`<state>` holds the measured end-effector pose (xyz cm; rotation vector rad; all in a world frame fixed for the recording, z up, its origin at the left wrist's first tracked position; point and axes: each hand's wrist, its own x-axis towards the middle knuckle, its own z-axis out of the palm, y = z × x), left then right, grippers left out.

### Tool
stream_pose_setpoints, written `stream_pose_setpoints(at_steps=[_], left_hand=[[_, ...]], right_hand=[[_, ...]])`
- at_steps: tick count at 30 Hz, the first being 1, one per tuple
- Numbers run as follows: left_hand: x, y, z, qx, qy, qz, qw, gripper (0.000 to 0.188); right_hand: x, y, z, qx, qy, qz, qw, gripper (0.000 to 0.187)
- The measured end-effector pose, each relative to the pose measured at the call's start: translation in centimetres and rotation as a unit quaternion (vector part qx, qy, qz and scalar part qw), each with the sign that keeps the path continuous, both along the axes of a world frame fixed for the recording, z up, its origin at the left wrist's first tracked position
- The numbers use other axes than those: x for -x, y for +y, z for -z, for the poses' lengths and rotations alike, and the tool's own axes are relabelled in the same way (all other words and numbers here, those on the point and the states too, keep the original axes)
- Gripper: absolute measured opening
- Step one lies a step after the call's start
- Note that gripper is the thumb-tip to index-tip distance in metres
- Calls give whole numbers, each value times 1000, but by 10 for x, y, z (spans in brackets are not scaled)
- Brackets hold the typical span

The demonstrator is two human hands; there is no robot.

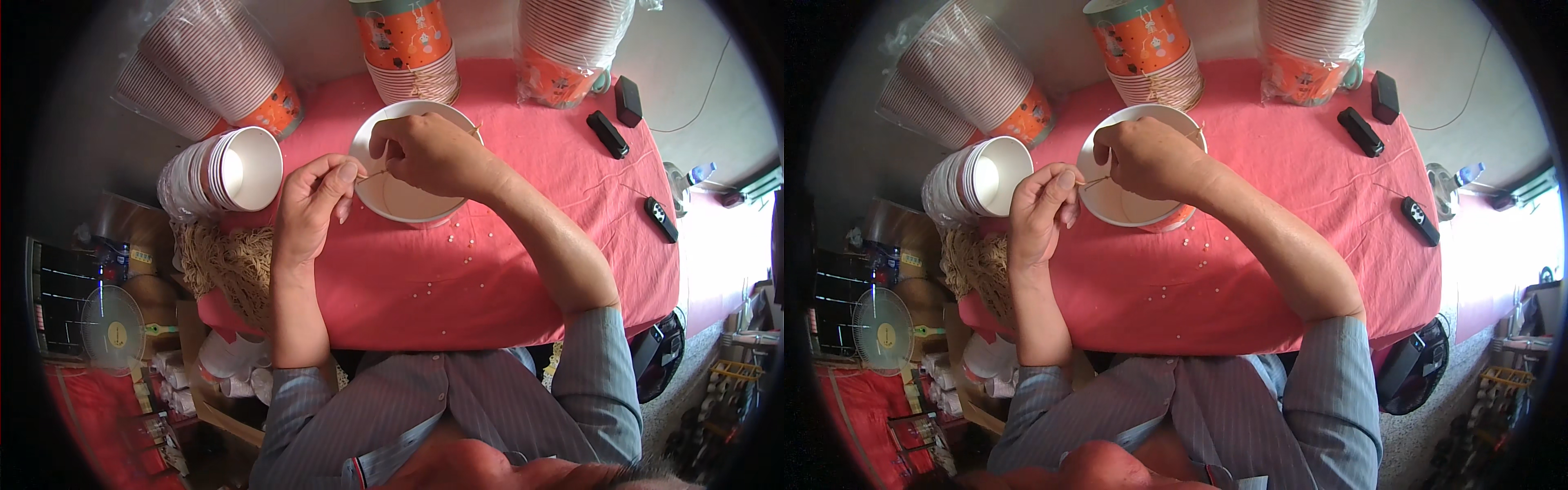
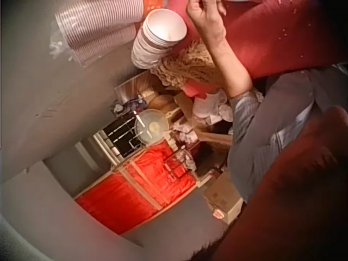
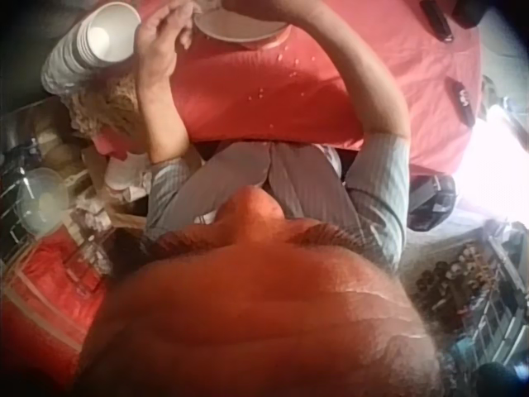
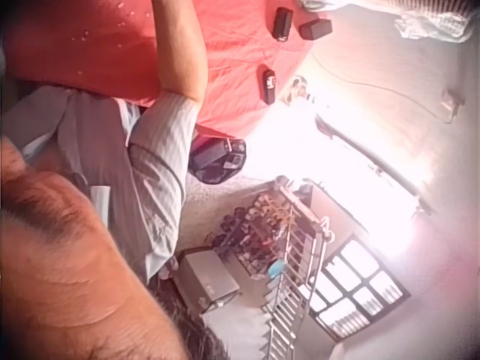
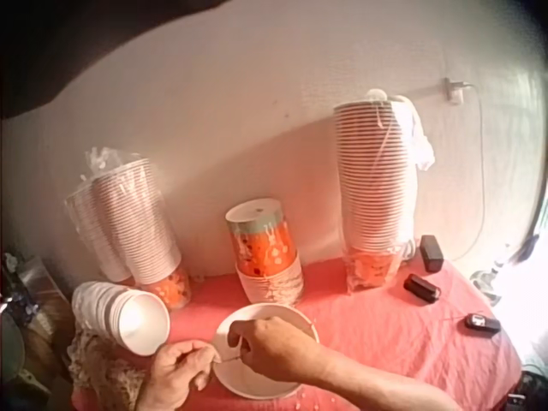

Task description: Threading and tying strings onto paper buckets.

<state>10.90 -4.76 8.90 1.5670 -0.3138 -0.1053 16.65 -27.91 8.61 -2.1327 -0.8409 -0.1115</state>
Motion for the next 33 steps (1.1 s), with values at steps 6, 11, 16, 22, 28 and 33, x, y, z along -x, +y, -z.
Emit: stream_pose_setpoints(at_steps=[6, 11, 16, 22, 28, 33], left_hand=[[-3, 3, 2, 26, -7, -17, 999, 25], [-10, 14, 2, -17, -43, -75, 996, 26], [-17, 14, 11, -1, -6, -80, 997, 25], [-25, 20, 5, -26, 5, -125, 992, 19], [-5, -18, -7, -264, -341, -148, 890, 23], [2, -36, -8, -284, -344, -172, 878, 19]], right_hand=[[-2, -2, 1, 16, -13, 2, 1000, 20], [-4, -6, -6, -12, -18, 18, 1000, 19], [-9, -11, -5, -27, -30, 47, 998, 18], [-12, -26, -23, -99, 76, 18, 992, 24], [-2, -30, -38, -196, 228, -123, 946, 26], [3, -28, -42, -219, 229, -140, 938, 24]])
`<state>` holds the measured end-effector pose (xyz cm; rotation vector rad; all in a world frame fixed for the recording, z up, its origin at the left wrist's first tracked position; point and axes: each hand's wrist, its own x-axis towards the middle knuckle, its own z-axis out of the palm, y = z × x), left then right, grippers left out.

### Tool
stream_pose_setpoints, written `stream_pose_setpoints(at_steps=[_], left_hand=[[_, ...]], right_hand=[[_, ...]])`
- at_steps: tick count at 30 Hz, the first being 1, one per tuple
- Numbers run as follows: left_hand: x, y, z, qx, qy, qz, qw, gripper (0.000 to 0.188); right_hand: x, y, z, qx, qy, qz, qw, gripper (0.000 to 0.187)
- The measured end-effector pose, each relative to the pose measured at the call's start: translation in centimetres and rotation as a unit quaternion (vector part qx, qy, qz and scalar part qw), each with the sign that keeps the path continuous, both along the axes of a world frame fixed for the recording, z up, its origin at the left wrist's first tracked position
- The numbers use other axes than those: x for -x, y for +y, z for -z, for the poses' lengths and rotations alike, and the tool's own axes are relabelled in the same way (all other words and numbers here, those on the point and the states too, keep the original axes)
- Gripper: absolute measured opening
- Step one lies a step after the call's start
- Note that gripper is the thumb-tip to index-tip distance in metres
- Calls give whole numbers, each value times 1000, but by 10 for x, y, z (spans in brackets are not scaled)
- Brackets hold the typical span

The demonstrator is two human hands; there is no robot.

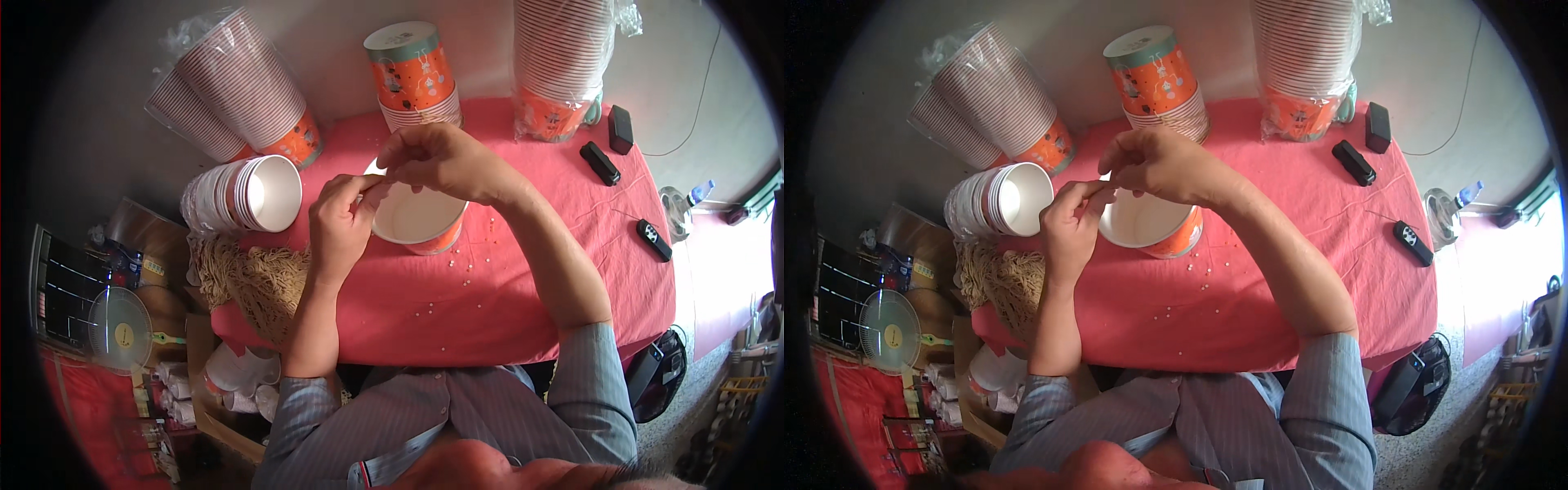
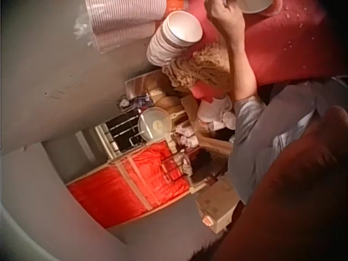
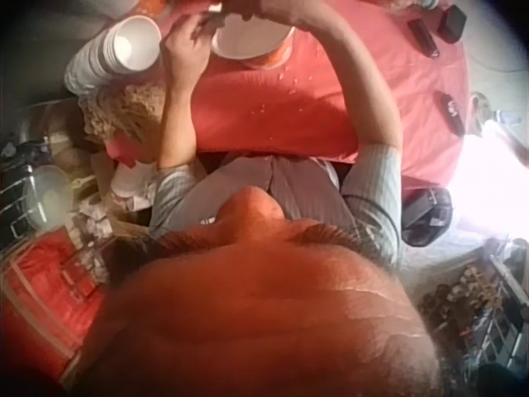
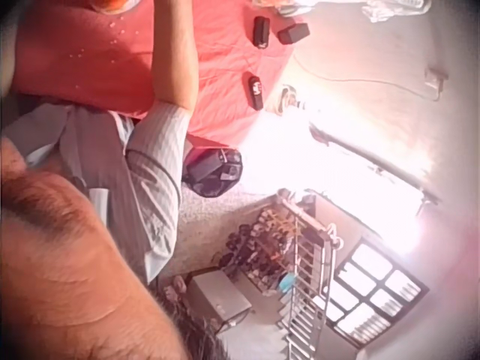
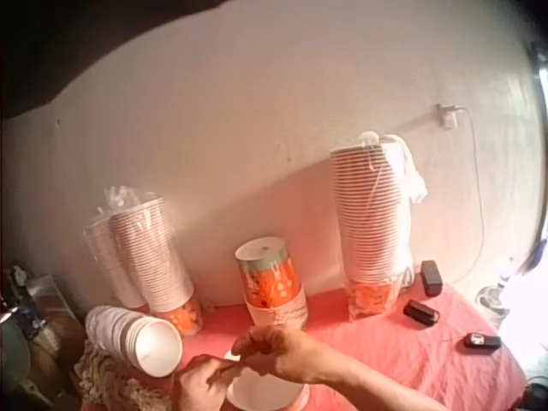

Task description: Threading and tying strings onto paper buckets.

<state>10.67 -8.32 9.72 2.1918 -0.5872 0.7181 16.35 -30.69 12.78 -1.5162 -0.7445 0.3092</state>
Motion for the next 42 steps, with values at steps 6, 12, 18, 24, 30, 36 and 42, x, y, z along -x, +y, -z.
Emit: stream_pose_setpoints(at_steps=[6, 12, 18, 24, 30, 36, 42], left_hand=[[-8, 14, 2, -42, -60, -31, 997, 11], [-7, 12, 3, 19, -36, -33, 999, 15], [-21, 30, 14, 6, -82, -55, 995, 14], [-43, 65, 35, 114, 62, -55, 990, 11], [-47, 59, 47, 265, 243, 75, 930, 13], [-42, 57, 46, 306, 281, 125, 901, 14], [-39, 52, 45, 267, 287, 106, 914, 14]], right_hand=[[2, -4, 1, 21, -74, 25, 997, 23], [8, 10, 10, 121, -182, 103, 970, 15], [-3, 3, 9, 33, -112, 70, 991, 14], [-12, -25, -12, -50, 17, 91, 994, 16], [-9, -33, -19, 26, 28, 101, 994, 20], [5, -10, -16, 38, 9, 41, 998, 29], [2, -5, -4, -94, -29, -5, 995, 19]])
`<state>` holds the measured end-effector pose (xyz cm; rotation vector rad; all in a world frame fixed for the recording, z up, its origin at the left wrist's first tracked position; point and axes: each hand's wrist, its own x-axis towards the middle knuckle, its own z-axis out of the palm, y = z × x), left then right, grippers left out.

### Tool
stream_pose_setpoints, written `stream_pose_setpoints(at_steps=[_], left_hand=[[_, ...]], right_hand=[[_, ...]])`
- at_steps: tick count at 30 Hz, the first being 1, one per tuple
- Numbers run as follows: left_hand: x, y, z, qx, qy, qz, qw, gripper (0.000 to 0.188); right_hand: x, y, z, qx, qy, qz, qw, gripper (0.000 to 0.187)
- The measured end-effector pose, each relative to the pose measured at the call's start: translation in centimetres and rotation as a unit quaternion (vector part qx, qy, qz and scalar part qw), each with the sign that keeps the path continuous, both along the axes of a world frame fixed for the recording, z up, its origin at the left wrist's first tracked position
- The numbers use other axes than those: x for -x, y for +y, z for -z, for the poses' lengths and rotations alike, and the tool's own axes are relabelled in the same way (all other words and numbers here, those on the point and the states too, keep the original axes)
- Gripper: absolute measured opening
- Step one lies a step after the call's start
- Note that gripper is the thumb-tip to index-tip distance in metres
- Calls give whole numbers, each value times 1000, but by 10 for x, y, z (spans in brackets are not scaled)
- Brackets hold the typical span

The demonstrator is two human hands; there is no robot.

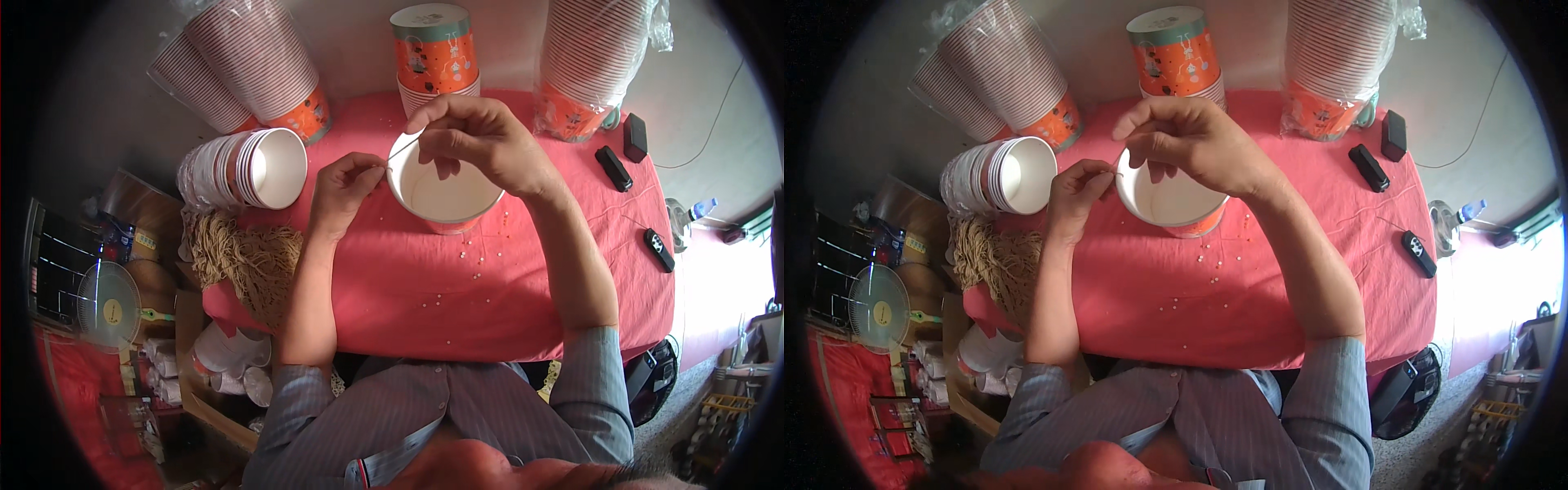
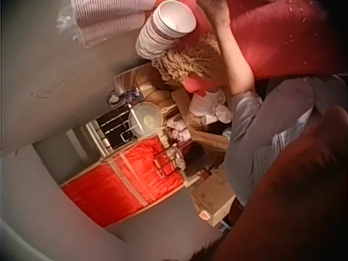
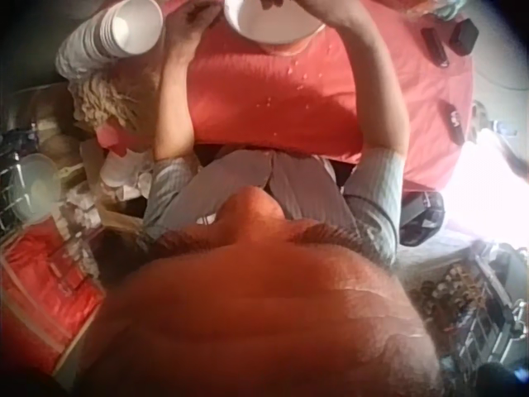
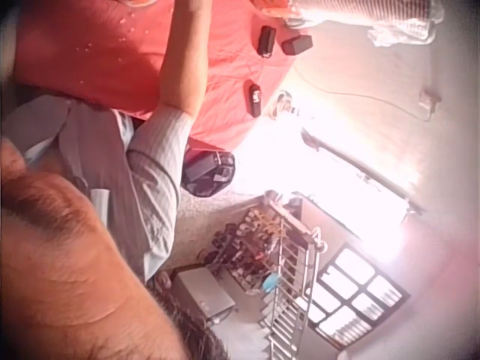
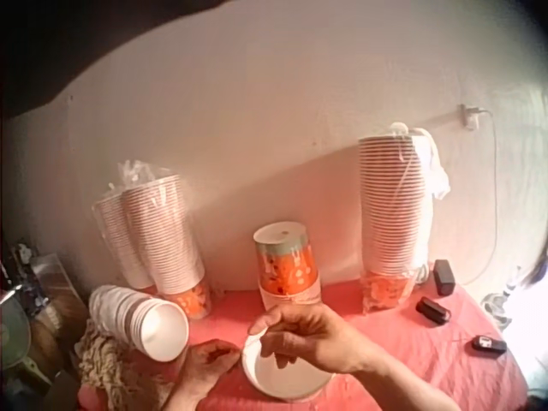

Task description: Threading and tying strings onto paper buckets.

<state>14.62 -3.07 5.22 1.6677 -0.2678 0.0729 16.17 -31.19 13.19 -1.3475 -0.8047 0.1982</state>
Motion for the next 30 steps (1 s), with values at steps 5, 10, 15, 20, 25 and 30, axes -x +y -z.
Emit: stream_pose_setpoints(at_steps=[5, 10, 15, 20, 25, 30], left_hand=[[5, -6, 0, -50, -36, 14, 998, 14], [3, -8, 3, -40, -30, 24, 998, 13], [3, -8, 6, -1, -25, 62, 998, 12], [4, 7, -2, -127, -116, 157, 972, 23], [-5, 16, 4, -217, -302, 99, 923, 32], [2, 29, -12, -172, -247, 35, 953, 16]], right_hand=[[-3, 4, 5, -62, -11, -16, 998, 18], [-2, 6, 9, -84, 13, -40, 996, 17], [-5, 6, 12, -90, 10, -59, 994, 17], [-16, 2, 18, -114, 5, -48, 992, 18], [-20, 1, 18, -111, -17, -43, 993, 16], [5, -3, -4, 63, -178, 35, 981, 17]])
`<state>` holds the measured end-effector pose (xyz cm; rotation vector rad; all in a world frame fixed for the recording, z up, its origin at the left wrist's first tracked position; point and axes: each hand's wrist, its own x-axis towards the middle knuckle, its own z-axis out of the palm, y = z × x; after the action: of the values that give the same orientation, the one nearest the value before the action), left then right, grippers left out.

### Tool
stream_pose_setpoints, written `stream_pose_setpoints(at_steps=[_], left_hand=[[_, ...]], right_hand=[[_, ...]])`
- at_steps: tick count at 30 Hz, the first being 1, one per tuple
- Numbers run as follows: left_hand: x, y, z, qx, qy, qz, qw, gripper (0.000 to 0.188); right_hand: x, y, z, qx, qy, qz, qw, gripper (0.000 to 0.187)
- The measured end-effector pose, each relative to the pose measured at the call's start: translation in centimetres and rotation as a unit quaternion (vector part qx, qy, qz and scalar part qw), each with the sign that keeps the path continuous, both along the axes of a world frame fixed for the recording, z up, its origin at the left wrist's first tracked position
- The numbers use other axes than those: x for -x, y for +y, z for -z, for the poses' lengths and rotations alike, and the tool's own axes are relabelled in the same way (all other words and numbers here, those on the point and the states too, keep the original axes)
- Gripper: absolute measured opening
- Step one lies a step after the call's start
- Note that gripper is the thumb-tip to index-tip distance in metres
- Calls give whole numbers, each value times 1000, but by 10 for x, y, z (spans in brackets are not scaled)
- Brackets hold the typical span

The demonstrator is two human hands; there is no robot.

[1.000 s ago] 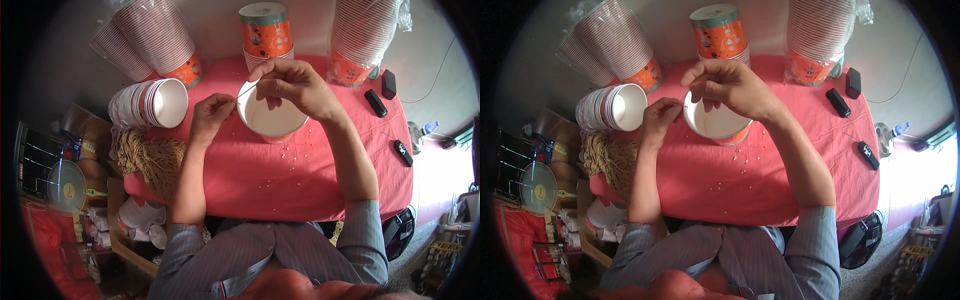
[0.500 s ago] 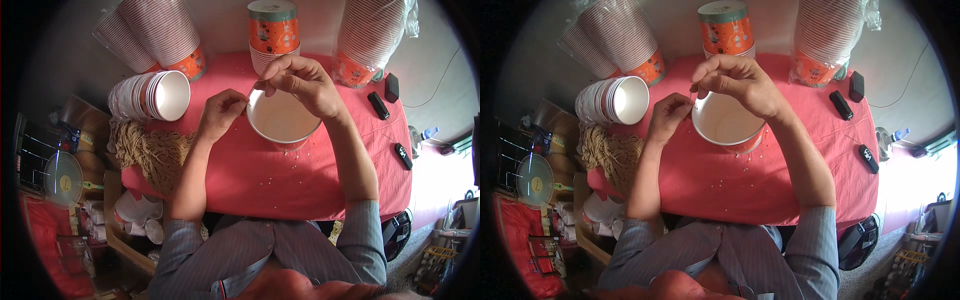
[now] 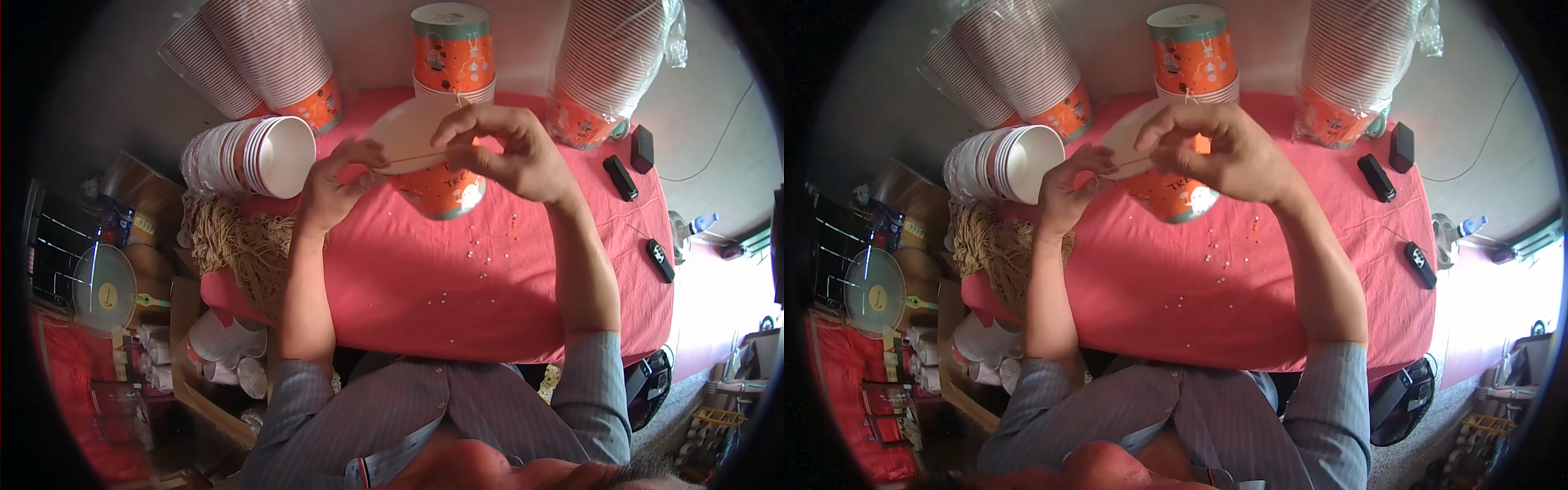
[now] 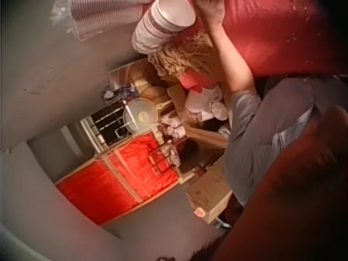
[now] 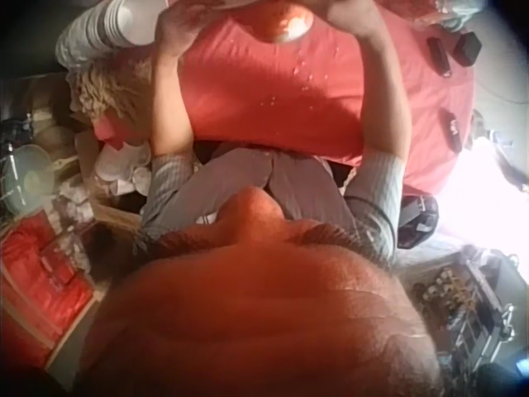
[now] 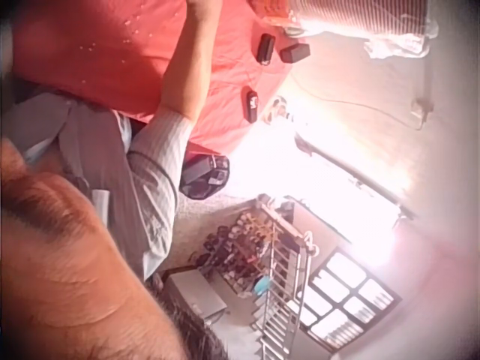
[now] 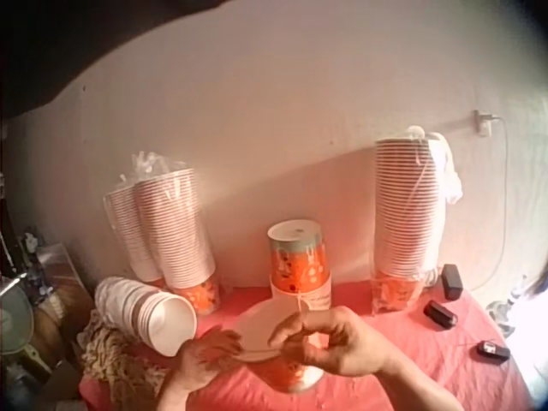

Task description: Threading and tying strings onto paper buckets.

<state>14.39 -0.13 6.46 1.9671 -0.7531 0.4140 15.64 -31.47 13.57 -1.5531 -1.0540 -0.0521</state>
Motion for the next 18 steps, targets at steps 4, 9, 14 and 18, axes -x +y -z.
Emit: stream_pose_setpoints(at_steps=[4, 9, 14, 18], left_hand=[[-3, 8, 4, 47, 13, -24, 999, 12], [-1, 12, 2, 204, 77, 23, 976, 14], [-11, 22, 5, 320, 57, 21, 946, 15], [-14, 19, 7, 357, 113, -24, 927, 15]], right_hand=[[8, 12, 0, 71, -75, 14, 995, 25], [1, 21, 9, 121, -149, 118, 974, 18], [-38, 12, 37, 104, 34, 104, 988, 24], [-38, 12, 45, 147, 97, 68, 982, 43]])
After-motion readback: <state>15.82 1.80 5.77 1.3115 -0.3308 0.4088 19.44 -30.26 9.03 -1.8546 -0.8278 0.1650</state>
